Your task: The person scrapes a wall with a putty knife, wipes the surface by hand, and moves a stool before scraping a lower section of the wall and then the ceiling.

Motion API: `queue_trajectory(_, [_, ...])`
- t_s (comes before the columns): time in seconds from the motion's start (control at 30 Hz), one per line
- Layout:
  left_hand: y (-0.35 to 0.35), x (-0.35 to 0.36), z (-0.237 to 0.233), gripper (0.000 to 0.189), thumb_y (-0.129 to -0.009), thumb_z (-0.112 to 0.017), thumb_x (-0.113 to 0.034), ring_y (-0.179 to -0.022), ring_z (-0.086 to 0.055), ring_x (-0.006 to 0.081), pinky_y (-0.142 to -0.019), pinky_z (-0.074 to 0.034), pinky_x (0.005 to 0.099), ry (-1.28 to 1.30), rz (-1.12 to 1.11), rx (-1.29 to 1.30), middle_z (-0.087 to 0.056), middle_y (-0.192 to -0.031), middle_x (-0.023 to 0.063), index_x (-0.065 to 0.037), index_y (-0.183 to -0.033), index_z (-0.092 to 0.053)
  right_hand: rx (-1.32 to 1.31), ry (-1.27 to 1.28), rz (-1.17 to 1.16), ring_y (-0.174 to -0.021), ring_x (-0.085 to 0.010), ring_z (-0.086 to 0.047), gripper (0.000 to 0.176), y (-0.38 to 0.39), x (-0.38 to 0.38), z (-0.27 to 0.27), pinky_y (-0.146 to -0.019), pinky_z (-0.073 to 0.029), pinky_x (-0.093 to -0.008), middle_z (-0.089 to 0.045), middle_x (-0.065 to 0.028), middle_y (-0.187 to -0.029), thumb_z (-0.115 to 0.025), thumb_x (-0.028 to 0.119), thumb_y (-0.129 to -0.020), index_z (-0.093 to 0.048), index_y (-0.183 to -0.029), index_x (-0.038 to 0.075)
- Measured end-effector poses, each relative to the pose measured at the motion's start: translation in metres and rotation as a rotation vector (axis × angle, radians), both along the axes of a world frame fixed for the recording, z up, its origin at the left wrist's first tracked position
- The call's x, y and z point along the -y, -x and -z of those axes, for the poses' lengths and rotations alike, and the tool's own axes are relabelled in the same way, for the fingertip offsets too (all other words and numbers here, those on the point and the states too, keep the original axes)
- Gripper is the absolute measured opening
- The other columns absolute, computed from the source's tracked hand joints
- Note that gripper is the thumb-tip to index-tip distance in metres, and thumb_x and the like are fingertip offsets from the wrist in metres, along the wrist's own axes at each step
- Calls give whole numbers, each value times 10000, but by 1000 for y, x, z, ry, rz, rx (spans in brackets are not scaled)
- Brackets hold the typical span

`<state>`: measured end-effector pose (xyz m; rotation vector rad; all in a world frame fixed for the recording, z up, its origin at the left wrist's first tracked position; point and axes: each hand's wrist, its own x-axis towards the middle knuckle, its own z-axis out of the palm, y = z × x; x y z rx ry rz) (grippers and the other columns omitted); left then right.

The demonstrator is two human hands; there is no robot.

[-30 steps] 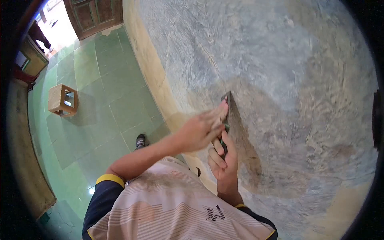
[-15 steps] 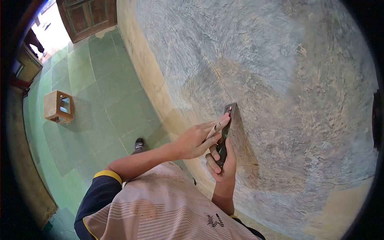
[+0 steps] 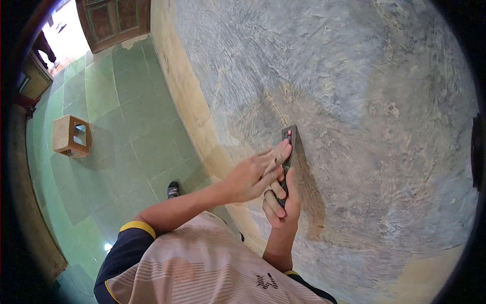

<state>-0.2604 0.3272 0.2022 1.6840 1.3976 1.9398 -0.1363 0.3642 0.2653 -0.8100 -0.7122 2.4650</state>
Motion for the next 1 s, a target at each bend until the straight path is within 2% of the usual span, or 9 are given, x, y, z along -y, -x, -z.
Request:
queue_trajectory(0.03, [11,-2,-1,507,-1052,-401,-252,-939,-644,323,-883,-482,409,130,23,71,-641,-975,190,35,-1469,-371,-46,34,-33,-300,-67,-315,352,9,-6,1,-222,-262,-219,-441,31,-647,-412,435,-1049,-504,-970,105])
queue_trajectory(0.13, [56,-3,-38,508,-1037,-399,-217,-1088,-594,357,-953,-463,400,620,214,415,-581,-1246,220,-55,-1514,-330,-11,62,-20,-301,-73,-326,346,38,-3,0,-221,-277,-217,-455,24,-656,-411,426,-1052,-495,-962,103])
queue_trajectory(0.3, [42,4,-16,497,-1023,-422,-200,-1029,-631,375,-925,-482,404,338,120,105,-620,-1173,233,-37,-1490,-376,-66,63,-5,-310,-74,-338,346,32,-4,2,-227,-279,-221,-466,29,-667,-413,417,-1053,-517,-978,95])
queue_trajectory(0.43, [63,-9,-10,222,-1008,-457,-194,-908,-653,378,-837,-509,421,264,-3,65,-667,-1015,185,-4,-1049,-565,1,57,-16,-307,-63,-338,318,56,-18,2,-231,-289,-211,-470,38,-658,-424,403,-1053,-543,-1001,112])
queue_trajectory(0.53, [62,9,-19,303,-1012,-455,-208,-954,-652,379,-872,-501,425,533,218,334,-663,-1070,208,-12,-1214,-567,32,72,-17,-300,-65,-341,328,54,-4,2,-229,-293,-211,-469,37,-658,-417,406,-1055,-530,-1000,102])
queue_trajectory(0.6, [53,8,-17,427,-1021,-451,-227,-1000,-648,388,-936,-481,427,476,216,250,-648,-1149,231,-9,-1387,-479,-58,74,81,-302,-70,-353,355,36,6,8,-229,-322,-220,-458,33,-661,-406,407,-1057,-516,-998,74])
queue_trajectory(0.67, [45,-15,12,525,-1033,-442,-254,-996,-663,371,-936,-492,416,34,17,-26,-639,-1184,240,-4,-1484,-349,-104,81,50,-304,-68,-362,368,40,-1,1,-225,-319,-223,-449,35,-652,-402,411,-1057,-507,-980,68])
queue_trajectory(0.8, [98,-4,-53,521,-1044,-407,-276,-1180,-574,398,-996,-454,421,859,473,348,-534,-1352,266,13,-1474,-355,34,25,-16,-307,-67,-348,349,66,-3,0,-217,-312,-237,-442,37,-655,-407,408,-1056,-486,-930,93])
queue_trajectory(1.0, [59,7,-3,544,-1037,-414,-325,-1241,-525,408,-1035,-424,423,223,247,62,-452,-1428,277,26,-1451,-380,-105,39,-8,-297,-77,-367,344,39,-5,14,-217,-286,-217,-500,33,-641,-392,413,-1060,-588,-1157,148])
